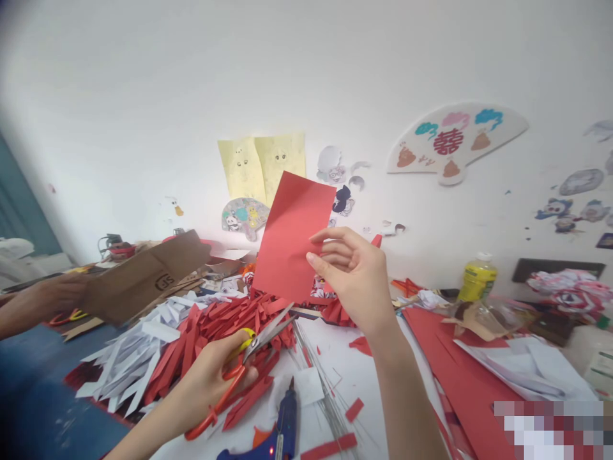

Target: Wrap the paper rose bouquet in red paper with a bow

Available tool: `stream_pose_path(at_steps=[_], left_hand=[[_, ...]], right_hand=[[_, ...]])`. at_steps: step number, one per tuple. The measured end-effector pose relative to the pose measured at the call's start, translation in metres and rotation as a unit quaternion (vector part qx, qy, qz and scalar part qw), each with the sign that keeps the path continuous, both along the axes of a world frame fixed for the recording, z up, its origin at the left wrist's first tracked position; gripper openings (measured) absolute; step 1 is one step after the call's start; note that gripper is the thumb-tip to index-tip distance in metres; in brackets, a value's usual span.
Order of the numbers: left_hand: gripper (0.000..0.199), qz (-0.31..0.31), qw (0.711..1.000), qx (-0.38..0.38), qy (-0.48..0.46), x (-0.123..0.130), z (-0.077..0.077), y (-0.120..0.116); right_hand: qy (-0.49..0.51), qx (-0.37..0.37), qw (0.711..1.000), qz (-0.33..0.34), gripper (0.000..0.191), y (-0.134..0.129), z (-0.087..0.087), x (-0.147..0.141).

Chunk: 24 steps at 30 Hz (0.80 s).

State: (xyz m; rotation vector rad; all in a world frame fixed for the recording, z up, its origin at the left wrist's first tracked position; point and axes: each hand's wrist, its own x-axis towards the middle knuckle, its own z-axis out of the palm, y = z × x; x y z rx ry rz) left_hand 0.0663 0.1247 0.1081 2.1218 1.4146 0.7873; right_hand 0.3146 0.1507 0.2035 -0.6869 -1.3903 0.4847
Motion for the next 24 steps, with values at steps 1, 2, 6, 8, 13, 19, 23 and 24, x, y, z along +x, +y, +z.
stream_pose_path(at_steps=[1, 2, 6, 8, 13, 19, 23, 24], left_hand=[[0.024, -0.004, 1.0, -0.007, -0.015, -0.001, -0.003, 0.002], [0.026, -0.007, 0.999, -0.013, -0.032, -0.003, -0.005, 0.004], [0.034, 0.007, 0.992, -0.019, -0.123, -0.008, -0.015, 0.012], [0.036, 0.039, 0.981, -0.008, -0.189, -0.009, -0.017, 0.016], [0.03, 0.084, 0.937, 0.082, -0.33, -0.002, 0.0, 0.022], [0.023, -0.008, 0.888, 0.089, -0.452, 0.018, 0.024, 0.027], [0.026, 0.018, 0.883, 0.108, -0.457, 0.027, 0.031, 0.027], [0.026, 0.025, 0.884, 0.118, -0.451, 0.028, 0.033, 0.026]], right_hand=[[-0.002, -0.005, 1.0, 0.002, 0.021, 0.001, 0.0, 0.0], [-0.005, -0.011, 1.0, 0.005, 0.021, 0.002, -0.001, 0.001], [-0.01, -0.033, 0.999, 0.014, 0.023, 0.005, -0.001, 0.003], [-0.014, -0.047, 0.999, 0.02, 0.023, 0.004, -0.001, 0.004], [-0.031, -0.08, 0.995, 0.053, 0.024, 0.006, -0.002, 0.0], [-0.03, -0.107, 0.99, 0.088, 0.039, 0.011, -0.006, -0.012], [0.02, -0.118, 0.983, 0.143, 0.062, 0.012, -0.008, -0.017], [0.02, -0.13, 0.98, 0.15, 0.067, 0.013, -0.008, -0.016]])
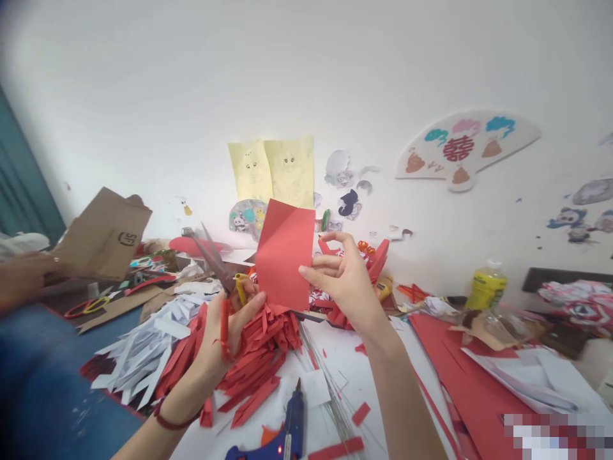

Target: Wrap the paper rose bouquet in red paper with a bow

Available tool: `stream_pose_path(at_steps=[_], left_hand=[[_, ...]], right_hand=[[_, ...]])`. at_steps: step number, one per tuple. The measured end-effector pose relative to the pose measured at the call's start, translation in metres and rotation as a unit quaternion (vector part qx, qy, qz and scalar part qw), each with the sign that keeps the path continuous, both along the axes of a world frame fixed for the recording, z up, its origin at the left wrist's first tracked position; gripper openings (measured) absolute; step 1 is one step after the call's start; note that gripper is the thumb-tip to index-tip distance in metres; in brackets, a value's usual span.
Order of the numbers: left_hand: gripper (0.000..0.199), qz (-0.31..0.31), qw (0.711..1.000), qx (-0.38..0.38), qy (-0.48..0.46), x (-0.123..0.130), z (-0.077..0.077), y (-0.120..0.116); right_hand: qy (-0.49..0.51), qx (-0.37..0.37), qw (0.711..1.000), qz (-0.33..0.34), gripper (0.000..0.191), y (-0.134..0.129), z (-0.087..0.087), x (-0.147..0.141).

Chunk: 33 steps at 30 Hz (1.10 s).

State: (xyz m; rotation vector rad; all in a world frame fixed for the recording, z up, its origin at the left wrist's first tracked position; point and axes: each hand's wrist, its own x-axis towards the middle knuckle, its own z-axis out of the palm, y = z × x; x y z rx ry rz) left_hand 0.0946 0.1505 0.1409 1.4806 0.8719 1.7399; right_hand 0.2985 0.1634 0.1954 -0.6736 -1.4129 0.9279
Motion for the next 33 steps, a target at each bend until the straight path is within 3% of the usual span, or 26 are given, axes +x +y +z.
stream_pose_path(at_steps=[6, 10, 17, 21, 24, 27, 29, 33], left_hand=[[0.026, 0.055, 0.997, 0.033, 0.042, 0.005, 0.018, -0.005], [0.031, 0.066, 0.993, 0.042, 0.085, 0.006, 0.024, 0.001], [0.028, 0.064, 0.991, 0.044, 0.11, 0.003, 0.03, 0.011], [0.025, 0.011, 0.981, 0.026, 0.191, -0.013, 0.017, 0.008], [0.024, -0.027, 0.952, 0.011, 0.306, -0.027, -0.002, 0.005], [0.028, 0.003, 0.915, 0.004, 0.403, -0.034, -0.015, 0.003], [0.027, 0.019, 0.899, -0.016, 0.438, -0.034, -0.016, 0.003], [0.031, -0.065, 0.896, -0.06, 0.434, -0.031, -0.009, 0.002]], right_hand=[[-0.115, -0.004, 0.993, 0.01, 0.034, 0.009, -0.005, 0.009], [-0.145, -0.008, 0.989, -0.005, 0.034, 0.014, -0.007, 0.014], [-0.098, -0.041, 0.993, -0.047, 0.037, 0.011, -0.005, 0.018], [-0.035, -0.02, 0.995, -0.09, 0.039, 0.009, -0.002, 0.022], [-0.009, -0.002, 0.995, -0.096, 0.038, 0.008, -0.001, 0.023], [-0.022, 0.005, 0.996, -0.092, 0.036, 0.006, 0.0, 0.022], [-0.045, 0.009, 0.994, -0.103, 0.035, 0.005, 0.0, 0.021], [-0.073, 0.035, 0.988, -0.129, 0.03, 0.007, -0.002, 0.019]])
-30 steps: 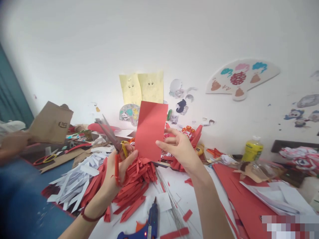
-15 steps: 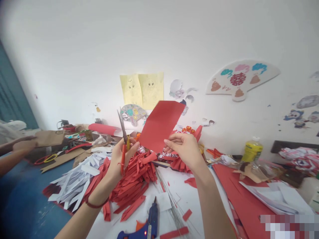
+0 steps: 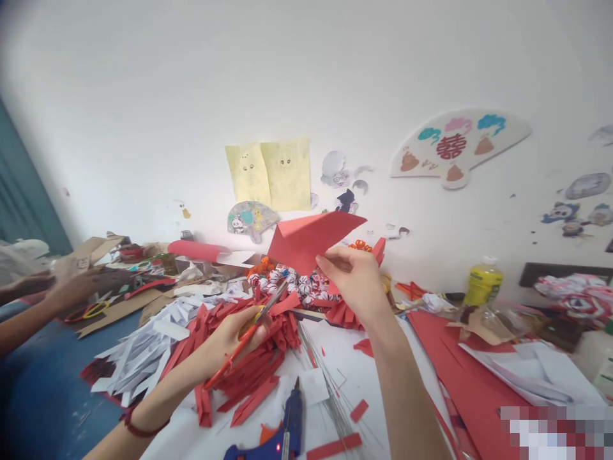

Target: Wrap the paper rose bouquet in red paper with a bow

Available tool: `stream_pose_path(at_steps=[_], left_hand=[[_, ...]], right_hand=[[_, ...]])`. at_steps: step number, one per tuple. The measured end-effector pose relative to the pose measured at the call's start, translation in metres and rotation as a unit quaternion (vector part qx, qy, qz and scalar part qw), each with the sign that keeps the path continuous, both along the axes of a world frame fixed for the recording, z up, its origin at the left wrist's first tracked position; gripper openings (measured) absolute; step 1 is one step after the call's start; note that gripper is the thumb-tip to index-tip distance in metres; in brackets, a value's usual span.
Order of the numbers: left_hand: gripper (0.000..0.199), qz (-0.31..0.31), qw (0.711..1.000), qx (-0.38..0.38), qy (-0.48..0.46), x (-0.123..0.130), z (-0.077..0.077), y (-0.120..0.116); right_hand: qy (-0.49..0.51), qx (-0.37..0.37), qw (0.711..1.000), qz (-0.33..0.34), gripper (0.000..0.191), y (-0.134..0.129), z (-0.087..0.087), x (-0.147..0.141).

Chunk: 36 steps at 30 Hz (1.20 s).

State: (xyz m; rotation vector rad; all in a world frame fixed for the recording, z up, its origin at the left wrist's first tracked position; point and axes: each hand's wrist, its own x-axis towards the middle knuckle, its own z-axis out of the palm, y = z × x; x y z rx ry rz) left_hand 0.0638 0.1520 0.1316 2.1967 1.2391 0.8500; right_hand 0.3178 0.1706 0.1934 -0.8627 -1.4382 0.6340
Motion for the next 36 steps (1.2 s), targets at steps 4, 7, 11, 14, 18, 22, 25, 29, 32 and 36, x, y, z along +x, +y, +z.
stream_pose_path(at_steps=[4, 7, 11, 14, 18, 22, 25, 29, 32, 36], left_hand=[[0.034, -0.011, 1.0, -0.018, -0.004, 0.0, 0.0, -0.003], [0.033, -0.025, 0.999, -0.03, -0.011, 0.002, -0.004, -0.006], [0.033, -0.037, 0.998, -0.036, -0.035, 0.009, -0.001, -0.011], [0.036, -0.036, 0.997, -0.045, -0.046, 0.014, 0.005, -0.013], [0.036, -0.011, 0.998, -0.038, -0.045, 0.018, 0.006, -0.011], [0.037, 0.01, 0.999, -0.032, -0.04, 0.021, 0.004, -0.01], [0.039, 0.016, 0.999, -0.03, -0.037, 0.023, 0.006, -0.012], [0.038, 0.008, 0.998, -0.045, -0.043, 0.023, 0.008, -0.014], [0.037, 0.0, 0.997, -0.051, -0.056, 0.022, 0.007, -0.014], [0.036, -0.007, 0.997, -0.05, -0.065, 0.022, 0.005, -0.014]], right_hand=[[0.049, -0.011, 0.998, -0.025, 0.028, 0.004, -0.002, 0.0], [0.067, -0.017, 0.997, -0.042, 0.026, 0.003, -0.001, 0.0], [0.08, -0.069, 0.994, 0.021, 0.025, 0.0, 0.0, -0.002], [0.08, -0.091, 0.991, 0.061, 0.027, -0.002, 0.002, -0.005], [0.062, -0.107, 0.988, 0.088, 0.031, -0.003, 0.002, -0.009], [0.065, -0.081, 0.991, 0.082, 0.034, -0.002, -0.001, -0.011], [0.05, -0.064, 0.995, 0.065, 0.034, 0.002, -0.004, -0.011], [0.035, -0.064, 0.996, 0.056, 0.033, 0.003, -0.007, -0.011], [0.033, -0.068, 0.995, 0.06, 0.031, 0.002, -0.006, -0.012], [0.035, -0.068, 0.995, 0.065, 0.029, 0.001, -0.006, -0.012]])
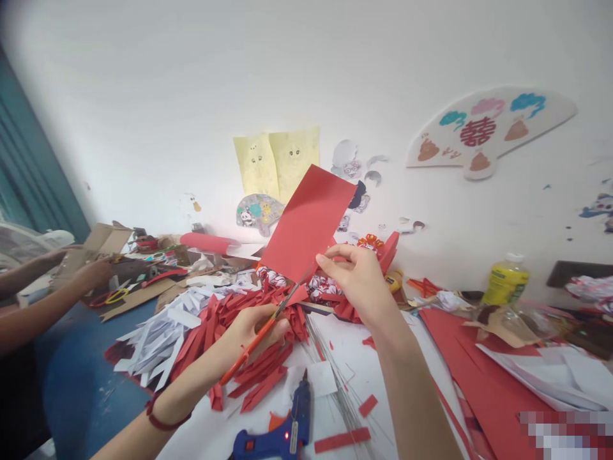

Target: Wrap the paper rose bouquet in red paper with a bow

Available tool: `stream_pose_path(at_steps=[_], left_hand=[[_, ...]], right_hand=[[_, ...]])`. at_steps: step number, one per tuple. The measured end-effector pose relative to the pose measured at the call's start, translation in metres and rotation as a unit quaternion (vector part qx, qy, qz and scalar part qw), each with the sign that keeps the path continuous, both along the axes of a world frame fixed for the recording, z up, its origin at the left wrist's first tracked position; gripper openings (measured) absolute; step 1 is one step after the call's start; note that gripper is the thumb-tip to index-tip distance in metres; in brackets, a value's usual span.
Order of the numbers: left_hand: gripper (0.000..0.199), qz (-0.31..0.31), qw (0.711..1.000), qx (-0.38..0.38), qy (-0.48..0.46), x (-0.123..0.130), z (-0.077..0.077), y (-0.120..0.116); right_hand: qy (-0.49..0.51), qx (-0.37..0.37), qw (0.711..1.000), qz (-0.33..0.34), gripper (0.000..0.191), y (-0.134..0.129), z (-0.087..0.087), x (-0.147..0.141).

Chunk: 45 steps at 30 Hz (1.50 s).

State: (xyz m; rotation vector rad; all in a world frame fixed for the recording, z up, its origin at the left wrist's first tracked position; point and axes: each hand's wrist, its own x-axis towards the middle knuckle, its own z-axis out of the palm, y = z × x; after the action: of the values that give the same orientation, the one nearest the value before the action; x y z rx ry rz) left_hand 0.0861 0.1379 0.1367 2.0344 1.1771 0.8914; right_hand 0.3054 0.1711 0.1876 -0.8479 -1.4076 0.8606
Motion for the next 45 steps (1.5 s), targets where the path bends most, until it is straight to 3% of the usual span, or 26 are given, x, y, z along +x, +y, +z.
stream_pose_path(at_steps=[10, 45], left_hand=[[0.036, 0.033, 0.999, 0.0, 0.007, 0.0044, -0.0045, 0.0008], [0.035, 0.039, 0.999, 0.005, 0.013, 0.0063, -0.0061, 0.0018]], right_hand=[[0.006, 0.001, 1.0, -0.024, 0.031, -0.0037, 0.0027, -0.0012], [-0.006, -0.009, 0.999, -0.049, 0.03, -0.0066, 0.0053, -0.002]])
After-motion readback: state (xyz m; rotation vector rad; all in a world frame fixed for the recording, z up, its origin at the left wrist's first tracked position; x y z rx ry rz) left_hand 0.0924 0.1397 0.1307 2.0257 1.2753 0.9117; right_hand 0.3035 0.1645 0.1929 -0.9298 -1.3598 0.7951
